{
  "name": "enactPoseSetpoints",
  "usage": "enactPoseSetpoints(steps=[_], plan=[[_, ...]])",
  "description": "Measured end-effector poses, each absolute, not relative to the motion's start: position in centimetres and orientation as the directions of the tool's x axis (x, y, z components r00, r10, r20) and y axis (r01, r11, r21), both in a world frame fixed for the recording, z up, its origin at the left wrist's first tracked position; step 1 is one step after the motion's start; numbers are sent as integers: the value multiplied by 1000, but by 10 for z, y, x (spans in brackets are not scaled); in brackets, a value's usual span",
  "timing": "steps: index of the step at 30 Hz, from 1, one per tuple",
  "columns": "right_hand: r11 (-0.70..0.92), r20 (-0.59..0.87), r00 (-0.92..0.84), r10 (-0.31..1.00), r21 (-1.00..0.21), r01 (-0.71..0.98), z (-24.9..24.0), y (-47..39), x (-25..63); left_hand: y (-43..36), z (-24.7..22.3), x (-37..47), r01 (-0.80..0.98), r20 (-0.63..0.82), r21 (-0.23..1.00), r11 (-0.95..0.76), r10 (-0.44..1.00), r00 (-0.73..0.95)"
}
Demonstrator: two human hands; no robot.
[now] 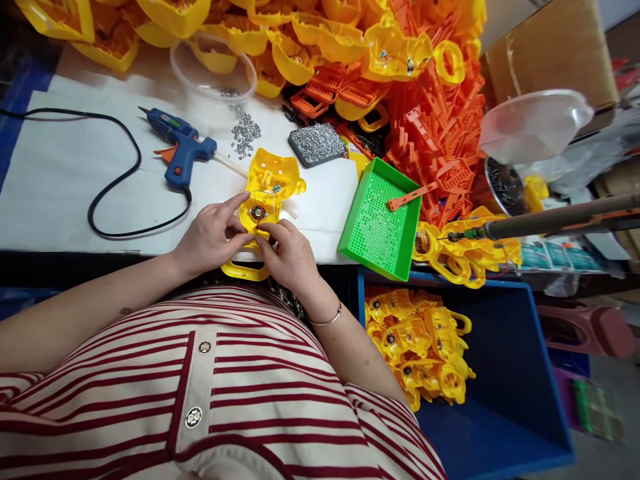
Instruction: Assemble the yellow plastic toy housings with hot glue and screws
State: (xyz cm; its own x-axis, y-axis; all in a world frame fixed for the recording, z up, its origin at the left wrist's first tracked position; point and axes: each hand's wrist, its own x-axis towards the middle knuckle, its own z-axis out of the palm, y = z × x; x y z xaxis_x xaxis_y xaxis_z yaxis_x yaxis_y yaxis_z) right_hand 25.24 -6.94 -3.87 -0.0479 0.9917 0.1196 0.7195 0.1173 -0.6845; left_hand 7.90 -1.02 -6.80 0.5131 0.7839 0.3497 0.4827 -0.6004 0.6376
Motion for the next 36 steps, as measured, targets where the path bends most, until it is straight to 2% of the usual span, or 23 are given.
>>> enactPoseSetpoints(steps=[5, 9, 11, 16, 18, 20, 23, 26, 28, 32, 36], plan=[[140, 111, -88, 990, -668, 731, -40, -73, 253, -10, -70, 78, 454, 372, 644, -616, 770, 518], [163, 112, -120, 986, -576, 801, -40, -78, 249, -10, -69, 77, 443, 384, 655, -612, 774, 503], [156, 62, -144, 988, -484, 861, -36, -81, 245, -10, -69, 76, 434, 371, 666, -606, 775, 512], [141, -177, -166, 970, -146, 979, -17, -86, 230, -9, -69, 75, 421, 337, 697, -580, 783, 523], [148, -219, -165, 962, -92, 985, -12, -85, 227, -8, -70, 75, 415, 328, 710, -569, 788, 520], [134, -187, -156, 970, -124, 983, -13, -85, 229, -8, -69, 75, 407, 320, 723, -559, 792, 520], [116, 32, -112, 993, -283, 952, -27, -86, 238, -9, -68, 76, 389, 327, 729, -563, 786, 524], [203, 273, -92, 958, -416, 887, -44, -91, 246, -9, -69, 76, 388, 331, 728, -566, 785, 524], [279, 337, -134, 932, -430, 858, -50, -95, 248, -8, -70, 76, 390, 321, 732, -559, 788, 525], [342, 300, -249, 921, -316, 885, -50, -99, 244, -8, -71, 76, 382, 329, 732, -565, 784, 527], [359, 203, -342, 918, -54, 932, -46, -100, 240, -8, -71, 75, 389, 343, 715, -580, 777, 528]])
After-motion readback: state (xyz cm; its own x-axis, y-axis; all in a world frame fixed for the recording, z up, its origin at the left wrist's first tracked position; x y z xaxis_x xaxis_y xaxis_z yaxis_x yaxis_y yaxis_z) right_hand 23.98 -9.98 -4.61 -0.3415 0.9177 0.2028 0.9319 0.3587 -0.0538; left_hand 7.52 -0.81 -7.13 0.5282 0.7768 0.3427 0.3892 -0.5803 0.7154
